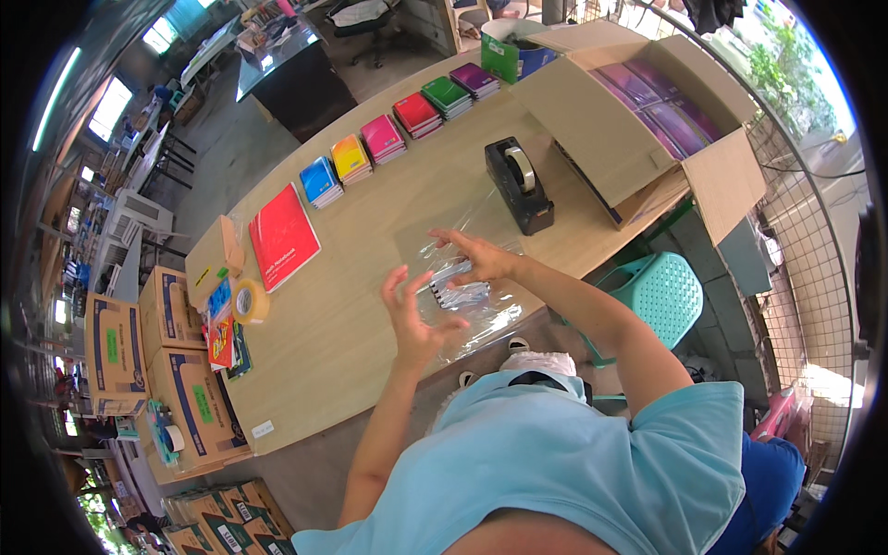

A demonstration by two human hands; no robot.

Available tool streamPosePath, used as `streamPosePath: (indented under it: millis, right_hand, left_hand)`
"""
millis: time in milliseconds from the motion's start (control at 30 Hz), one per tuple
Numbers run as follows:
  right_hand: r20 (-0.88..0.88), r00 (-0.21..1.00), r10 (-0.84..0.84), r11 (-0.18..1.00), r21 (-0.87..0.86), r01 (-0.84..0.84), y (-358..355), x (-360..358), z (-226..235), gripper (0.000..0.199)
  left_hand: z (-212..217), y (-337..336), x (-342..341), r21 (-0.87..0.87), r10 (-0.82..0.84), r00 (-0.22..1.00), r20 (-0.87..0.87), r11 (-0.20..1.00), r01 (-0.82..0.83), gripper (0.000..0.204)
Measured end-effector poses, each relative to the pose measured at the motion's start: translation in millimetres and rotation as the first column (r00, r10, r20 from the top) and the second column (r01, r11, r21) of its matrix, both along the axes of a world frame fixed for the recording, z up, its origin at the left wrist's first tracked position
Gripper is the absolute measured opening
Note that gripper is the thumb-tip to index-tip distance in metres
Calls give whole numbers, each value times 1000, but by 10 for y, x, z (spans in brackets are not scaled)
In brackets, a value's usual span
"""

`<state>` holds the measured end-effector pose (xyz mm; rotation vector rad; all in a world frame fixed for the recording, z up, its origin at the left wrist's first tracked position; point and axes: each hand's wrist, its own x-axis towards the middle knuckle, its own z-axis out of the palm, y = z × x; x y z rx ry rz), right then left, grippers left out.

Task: The person places notebooks into plastic sleeves, uses a tape dispenser to seal the sleeves, and then places the packaged notebooks into a cardboard box.

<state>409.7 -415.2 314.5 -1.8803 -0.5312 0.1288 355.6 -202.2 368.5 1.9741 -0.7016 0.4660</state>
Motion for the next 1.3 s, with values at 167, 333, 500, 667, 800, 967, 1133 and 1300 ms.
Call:
streamPosePath:
  millis: [167,333,500,667,800,967,1133,1300]
  right_hand:
    - [-11,1000,29,999,16,-29,41,22,5,101]
    - [-30,999,33,999,1,-33,28,34,18,101]
    - [-378,925,-32,851,475,223,-40,-39,-199,103]
    - [-249,968,11,775,614,149,33,-394,-307,100]
    - [-256,962,-96,829,514,220,65,-398,-311,104]
    - [-367,918,-153,893,347,288,55,-218,-238,88]
    - [-303,953,-10,943,313,109,-18,-29,-93,66]
    - [-244,958,-151,749,604,272,57,-46,459,42]
  left_hand:
    - [-267,-9,59,261,-68,989,131,965,32,25]
    - [-599,-103,143,79,11,999,31,997,-14,23]
    - [-616,-298,88,-177,9,969,-246,983,-54,25]
    - [-707,-221,120,-78,81,948,-309,991,-110,24]
    - [-744,-182,230,-287,-44,926,-375,955,-71,44]
    - [-701,-124,324,-372,-173,794,-582,926,-70,69]
    - [-767,-158,342,-528,-324,668,-671,840,-123,66]
    - [-790,-157,338,-519,-308,666,-680,844,-139,43]
